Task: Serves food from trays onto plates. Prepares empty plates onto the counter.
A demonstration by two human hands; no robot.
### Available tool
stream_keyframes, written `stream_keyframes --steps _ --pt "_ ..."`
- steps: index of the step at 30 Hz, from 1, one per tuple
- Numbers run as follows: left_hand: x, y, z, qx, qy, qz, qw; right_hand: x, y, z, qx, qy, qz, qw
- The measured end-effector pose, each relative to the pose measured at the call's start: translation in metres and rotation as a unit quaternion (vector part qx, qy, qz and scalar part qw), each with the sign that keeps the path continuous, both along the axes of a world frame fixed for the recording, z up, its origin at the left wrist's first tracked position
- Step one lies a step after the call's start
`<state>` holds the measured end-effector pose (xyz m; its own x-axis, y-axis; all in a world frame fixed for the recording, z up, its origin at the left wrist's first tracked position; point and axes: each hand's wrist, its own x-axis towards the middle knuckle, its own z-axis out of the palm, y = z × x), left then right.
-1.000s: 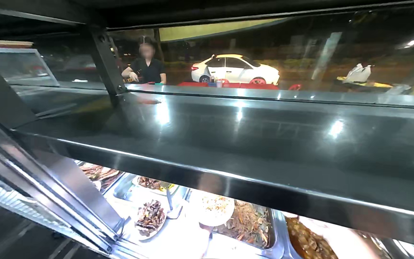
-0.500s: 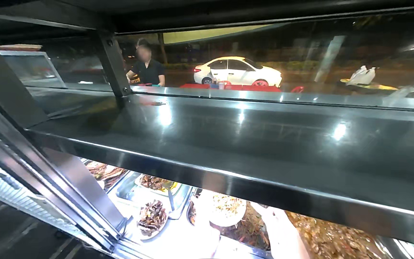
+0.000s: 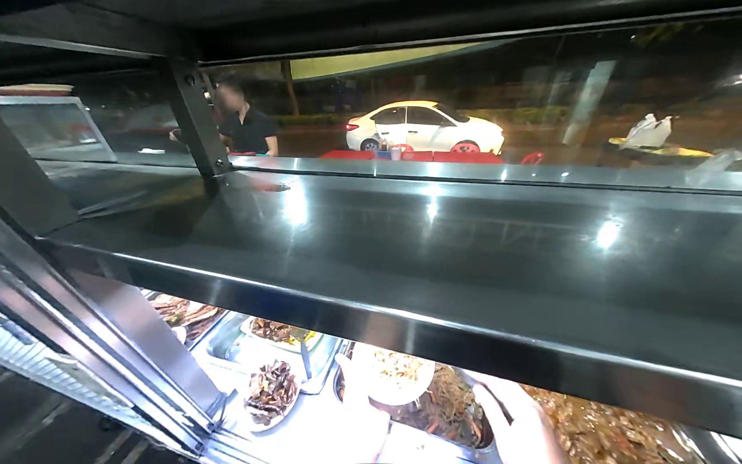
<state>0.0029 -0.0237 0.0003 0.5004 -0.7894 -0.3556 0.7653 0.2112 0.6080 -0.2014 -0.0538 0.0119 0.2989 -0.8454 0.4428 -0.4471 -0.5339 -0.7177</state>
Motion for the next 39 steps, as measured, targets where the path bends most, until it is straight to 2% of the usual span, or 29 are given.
stream_keyframes --steps 2,4,12,14,16,18,20,22,25,28,30,32,36,39 --pt "-0.004 0.007 0.016 -0.008 0.01 -0.005 1.0 0.0 0.003 0.002 -0.026 0.031 0.04 0.998" --pt "-0.005 0.011 0.017 -0.014 -0.006 -0.015 1.0 0.003 0.007 0.005 -0.062 0.037 0.041 0.997" --pt "0.014 -0.004 -0.018 -0.003 -0.004 -0.01 1.0 0.006 0.014 -0.001 -0.106 0.064 0.062 0.99" --pt "0.021 -0.005 -0.049 -0.036 0.0 -0.018 0.999 0.003 0.013 -0.004 -0.086 0.06 0.08 0.991" --pt "0.022 -0.005 -0.061 -0.045 -0.001 -0.004 0.999 0.0 0.013 -0.004 -0.044 -0.001 0.063 0.997" --pt "0.02 0.0 -0.054 -0.027 0.005 0.004 1.0 -0.006 0.009 -0.005 0.01 -0.078 0.016 0.997" --pt "0.019 0.006 -0.041 0.0 0.021 0.006 1.0 -0.014 0.002 -0.008 0.059 -0.105 -0.045 0.992" --pt "0.026 0.009 -0.06 -0.029 0.002 -0.005 1.0 -0.023 -0.009 -0.015 0.077 -0.054 -0.094 0.991" --pt "0.036 0.016 -0.085 -0.062 -0.045 -0.039 0.996 -0.031 -0.022 -0.032 0.093 0.119 -0.124 0.981" --pt "0.041 0.026 -0.066 -0.046 -0.037 -0.051 0.997 -0.029 -0.026 -0.05 0.183 0.291 -0.129 0.93" --pt "0.034 0.032 -0.03 0.003 -0.033 -0.035 0.999 -0.022 -0.021 -0.048 0.242 0.324 -0.123 0.906" --pt "0.033 0.032 -0.021 0.014 -0.037 -0.018 0.999 -0.019 -0.016 -0.041 0.311 0.303 -0.1 0.895" --pt "0.036 0.029 -0.02 0.004 -0.035 -0.015 0.999 -0.036 -0.026 -0.052 0.436 0.132 -0.067 0.887" --pt "0.038 0.028 -0.03 0.012 -0.013 -0.015 1.0 -0.054 -0.025 -0.04 0.46 0.048 -0.078 0.883"
